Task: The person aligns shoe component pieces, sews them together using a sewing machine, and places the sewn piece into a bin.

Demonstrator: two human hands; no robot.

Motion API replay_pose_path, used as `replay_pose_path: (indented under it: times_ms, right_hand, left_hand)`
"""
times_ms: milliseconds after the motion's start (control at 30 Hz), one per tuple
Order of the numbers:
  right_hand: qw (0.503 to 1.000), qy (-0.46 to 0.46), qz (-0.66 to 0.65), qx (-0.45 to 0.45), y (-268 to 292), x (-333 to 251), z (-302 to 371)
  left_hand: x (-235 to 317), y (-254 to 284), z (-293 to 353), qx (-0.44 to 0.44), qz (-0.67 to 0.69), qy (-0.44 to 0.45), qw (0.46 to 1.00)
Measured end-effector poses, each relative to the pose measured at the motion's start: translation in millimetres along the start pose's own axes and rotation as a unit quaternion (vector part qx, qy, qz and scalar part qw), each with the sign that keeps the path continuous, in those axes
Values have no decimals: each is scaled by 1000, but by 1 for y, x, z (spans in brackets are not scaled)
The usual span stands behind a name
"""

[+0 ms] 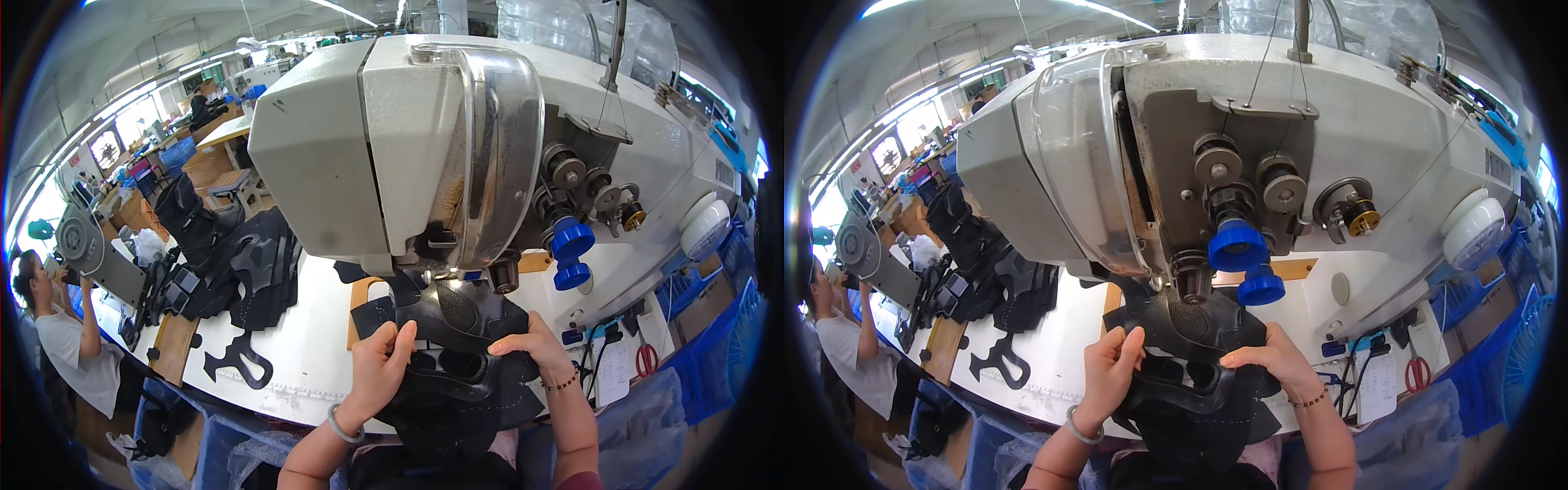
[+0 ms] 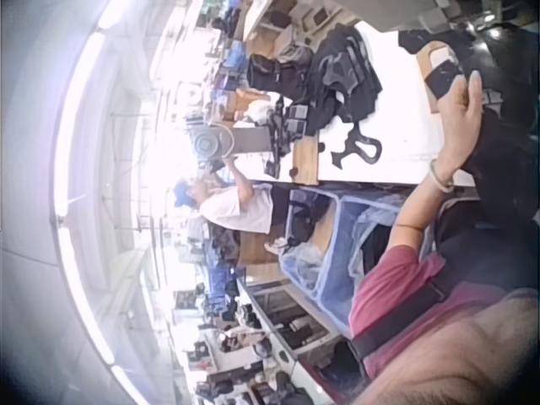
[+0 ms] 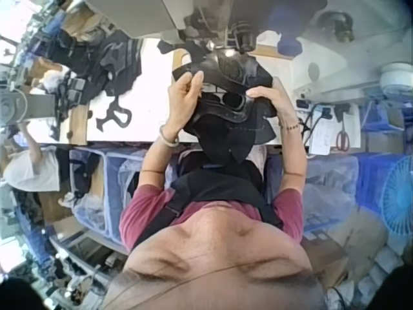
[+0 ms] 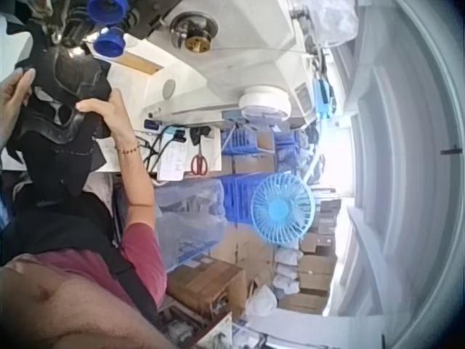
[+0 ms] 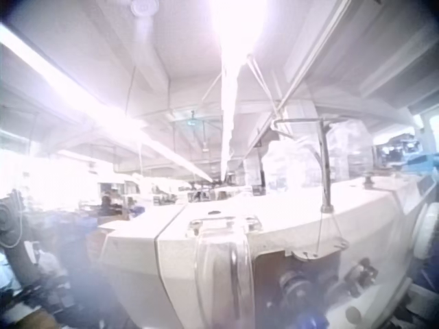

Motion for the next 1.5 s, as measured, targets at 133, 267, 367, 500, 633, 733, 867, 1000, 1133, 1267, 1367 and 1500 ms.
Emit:
replay_pose_path:
  times_ms: [133,267,367,500,633,733,867,1000,1133,1267,1367,1500]
  right_hand:
    - [1000,-4,-9,4,3,2,3]
    - [1000,-12,-9,-7,4,-1,2]
    - [999,-7,-41,1,2,-6,-2]
    - [999,-9,-44,16,2,-9,0]
    - [999,14,-39,28,-1,-8,1]
    - [999,2,-45,22,-6,-8,5]
    - [999,7,-45,4,-13,-6,9]
    - [999,-37,-14,-17,-4,-1,13]
    - [998,24,-61,4,-20,-10,13]
    - [997,23,-65,22,-20,-10,9]
    - [998,26,-57,19,-17,-5,7]
    - [999,-15,-35,-25,-11,-5,8]
  left_hand:
    - [0,-2,0,-4,69,19,997]
    - [4,-2,4,-3,95,42,995]
    - [4,-5,5,11,120,46,992]
    - [7,-7,4,3,95,41,995]
    - [3,-8,-1,1,124,50,991]
    - [3,-5,0,0,135,57,989]
    - [-4,2,-1,-30,169,89,981]
    - [-6,2,-2,-43,176,87,980]
    - [-5,2,-5,-45,179,91,979]
    - [-2,3,-10,-44,169,84,981]
    - [-3,5,-12,-45,163,90,982]
    - [-5,5,-13,-46,161,79,983]
Point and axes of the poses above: each hand's wrist, its own z-axis away from the middle knuckle, its own y-axis out of the back of the hand, x = y × z, the point moved 2 cm from there along -z, towards the middle knuckle, and after that the axes turned 15 degrees about -z, right-handed, at the moved point
